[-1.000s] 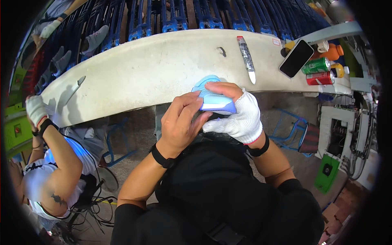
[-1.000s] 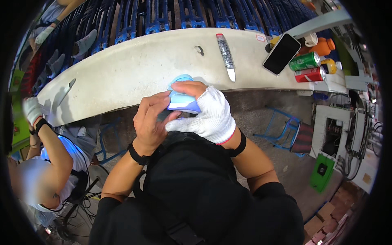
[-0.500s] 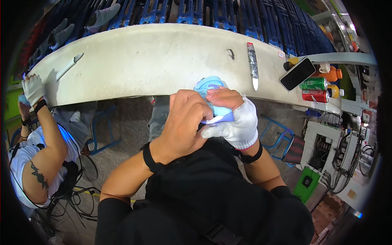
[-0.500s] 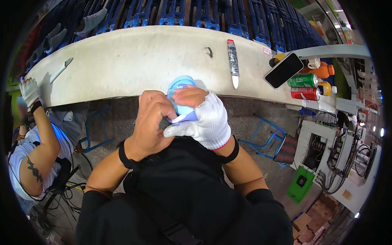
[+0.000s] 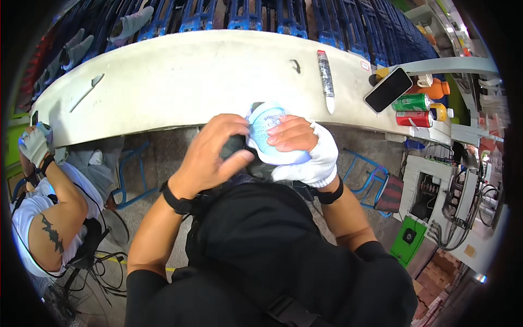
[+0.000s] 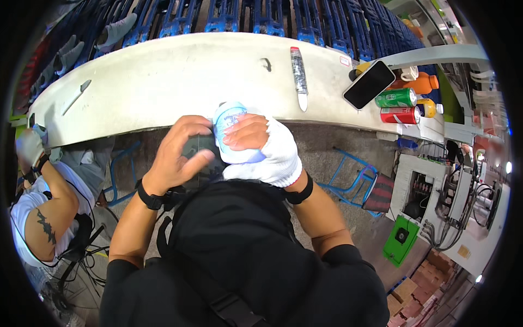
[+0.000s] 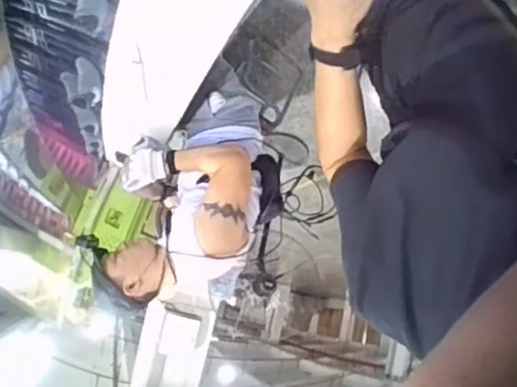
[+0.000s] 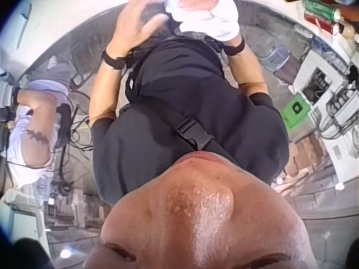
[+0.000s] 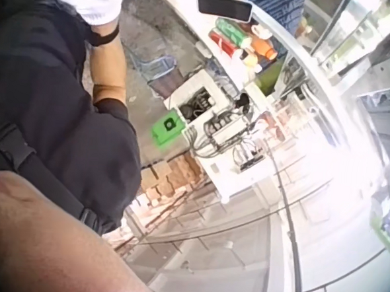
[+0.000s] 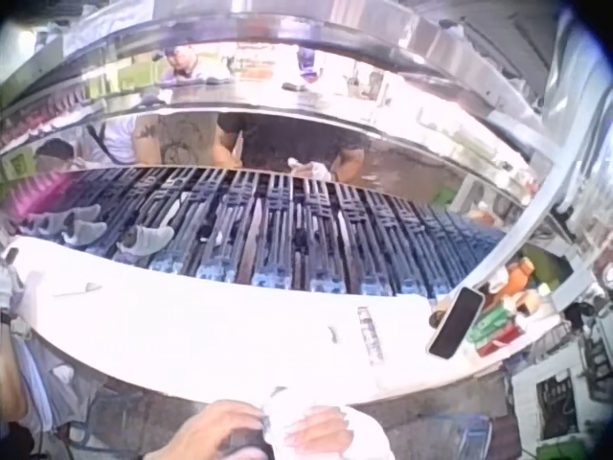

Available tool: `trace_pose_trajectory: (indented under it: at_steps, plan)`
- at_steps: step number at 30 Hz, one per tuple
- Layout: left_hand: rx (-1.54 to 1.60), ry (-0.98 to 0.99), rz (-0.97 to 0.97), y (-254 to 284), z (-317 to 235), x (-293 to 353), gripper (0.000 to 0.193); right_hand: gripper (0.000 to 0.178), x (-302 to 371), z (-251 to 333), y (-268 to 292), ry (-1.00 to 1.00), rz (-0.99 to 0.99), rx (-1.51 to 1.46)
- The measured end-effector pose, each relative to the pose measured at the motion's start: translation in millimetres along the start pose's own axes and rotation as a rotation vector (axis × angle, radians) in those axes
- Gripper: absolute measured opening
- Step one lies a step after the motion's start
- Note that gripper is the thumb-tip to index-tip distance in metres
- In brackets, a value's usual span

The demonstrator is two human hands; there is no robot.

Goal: Assembling and inspecting shoe components on a production line.

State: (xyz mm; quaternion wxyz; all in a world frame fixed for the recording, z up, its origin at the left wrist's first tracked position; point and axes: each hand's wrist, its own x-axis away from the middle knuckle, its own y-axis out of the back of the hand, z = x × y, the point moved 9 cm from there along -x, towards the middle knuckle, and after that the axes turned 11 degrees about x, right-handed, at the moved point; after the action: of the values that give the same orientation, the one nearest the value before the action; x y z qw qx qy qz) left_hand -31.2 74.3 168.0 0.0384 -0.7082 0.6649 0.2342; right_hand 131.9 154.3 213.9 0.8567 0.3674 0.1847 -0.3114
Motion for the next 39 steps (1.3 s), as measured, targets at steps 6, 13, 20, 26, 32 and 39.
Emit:
trace_pose_trajectory:
  at_steps: [6,13,20,26,32,39]
  plan:
    - [-0.406,-0.238,-0.109,24,-15,8,0.058,0.05,27,-80,-27,-0.587,-0.66,-1.109]
    - [-0.368,-0.069,0.037,53,-36,-52,0.068,0.068,-50,-50,-29,-0.258,0.048,-0.228]
    - [-0.23,0.273,0.085,57,-14,-70,0.071,0.046,-73,-65,-52,-0.282,-0.2,-0.357]
    - [-0.194,0.378,0.024,70,12,-69,0.071,0.041,-70,-96,-62,-0.447,-0.314,-0.612]
    - [-0.478,0.321,0.206,32,-5,-112,0.071,0.039,-60,-106,-41,-0.454,-0.189,-0.399]
    - [-0.596,0.053,0.131,-1,-33,-121,0.064,0.056,-49,-99,-21,-0.607,-0.23,-0.685]
